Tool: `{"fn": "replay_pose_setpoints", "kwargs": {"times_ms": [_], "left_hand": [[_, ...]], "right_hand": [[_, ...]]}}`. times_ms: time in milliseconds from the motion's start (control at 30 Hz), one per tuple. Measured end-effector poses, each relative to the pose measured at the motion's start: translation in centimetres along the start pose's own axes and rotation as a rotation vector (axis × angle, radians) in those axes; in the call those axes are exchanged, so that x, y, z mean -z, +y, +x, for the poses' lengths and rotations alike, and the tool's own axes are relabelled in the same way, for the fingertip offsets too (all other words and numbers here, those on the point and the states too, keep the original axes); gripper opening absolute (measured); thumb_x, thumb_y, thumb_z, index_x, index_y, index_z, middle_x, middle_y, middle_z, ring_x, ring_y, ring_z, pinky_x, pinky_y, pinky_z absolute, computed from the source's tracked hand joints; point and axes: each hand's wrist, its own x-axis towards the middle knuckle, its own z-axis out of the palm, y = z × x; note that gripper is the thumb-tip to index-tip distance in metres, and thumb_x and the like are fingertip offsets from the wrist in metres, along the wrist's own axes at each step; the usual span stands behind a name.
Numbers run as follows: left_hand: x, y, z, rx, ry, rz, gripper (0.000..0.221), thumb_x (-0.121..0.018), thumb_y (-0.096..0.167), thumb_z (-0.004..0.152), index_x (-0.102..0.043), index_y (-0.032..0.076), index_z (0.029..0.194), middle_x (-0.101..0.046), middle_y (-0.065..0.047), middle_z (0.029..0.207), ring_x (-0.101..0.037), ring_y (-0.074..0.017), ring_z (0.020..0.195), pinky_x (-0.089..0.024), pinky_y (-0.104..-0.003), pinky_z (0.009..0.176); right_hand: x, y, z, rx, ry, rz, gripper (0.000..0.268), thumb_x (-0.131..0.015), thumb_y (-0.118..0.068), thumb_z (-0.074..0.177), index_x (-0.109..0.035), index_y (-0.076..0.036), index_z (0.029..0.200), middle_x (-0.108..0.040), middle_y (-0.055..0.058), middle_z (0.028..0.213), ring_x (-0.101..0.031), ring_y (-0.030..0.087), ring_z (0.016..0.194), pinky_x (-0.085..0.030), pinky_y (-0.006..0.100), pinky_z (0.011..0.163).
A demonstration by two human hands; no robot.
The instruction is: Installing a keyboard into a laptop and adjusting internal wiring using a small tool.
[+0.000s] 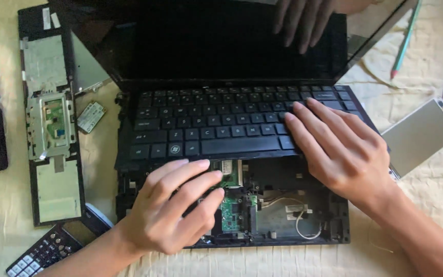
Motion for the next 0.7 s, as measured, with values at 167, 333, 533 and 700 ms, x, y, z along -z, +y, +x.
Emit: {"fn": "replay_pose_setpoints", "kwargs": {"times_ms": [167,333,533,700], "left_hand": [[0.9,-0.1,0.3,-0.249,0.050,-0.136,0.014,-0.061,0.007,0.100,-0.070,0.005,0.089,-0.069,-0.011,0.088,-0.069,-0.0213,0.087,-0.060,-0.031,0.078],[-1.1,-0.6,-0.3,-0.096,-0.115,-0.226,0.011,-0.063,-0.011,0.093,-0.064,-0.002,0.087,-0.063,-0.015,0.086,-0.063,-0.0289,0.085,-0.058,-0.035,0.075],[-1.0,-0.8,-0.4,-0.020,-0.178,-0.231,0.005,-0.062,-0.007,0.091,-0.066,-0.005,0.092,-0.066,-0.020,0.098,-0.064,-0.0357,0.097,-0.059,-0.043,0.084],[-1.0,-0.9,-0.6,-0.016,-0.164,-0.219,0.006,-0.063,-0.008,0.088,-0.067,-0.004,0.092,-0.066,-0.020,0.099,-0.064,-0.0357,0.099,-0.057,-0.043,0.083]], "right_hand": [[0.4,0.0,-0.2,-0.062,-0.045,0.009,0.029,-0.060,0.009,0.094,-0.081,0.004,0.114,-0.084,0.017,0.109,-0.082,0.030,0.105,-0.065,0.038,0.087],[2.3,1.1,-1.0,-0.189,-0.142,0.106,0.023,-0.065,0.004,0.098,-0.081,0.003,0.113,-0.083,0.015,0.112,-0.081,0.031,0.106,-0.066,0.043,0.089],[3.7,1.6,-1.4,-0.286,-0.274,0.167,0.025,-0.063,-0.005,0.103,-0.080,0.000,0.121,-0.081,0.014,0.119,-0.079,0.031,0.112,-0.065,0.043,0.091],[3.7,1.8,-1.4,-0.284,-0.267,0.176,0.026,-0.066,-0.015,0.107,-0.080,0.001,0.123,-0.081,0.015,0.120,-0.079,0.032,0.110,-0.064,0.042,0.090]]}}
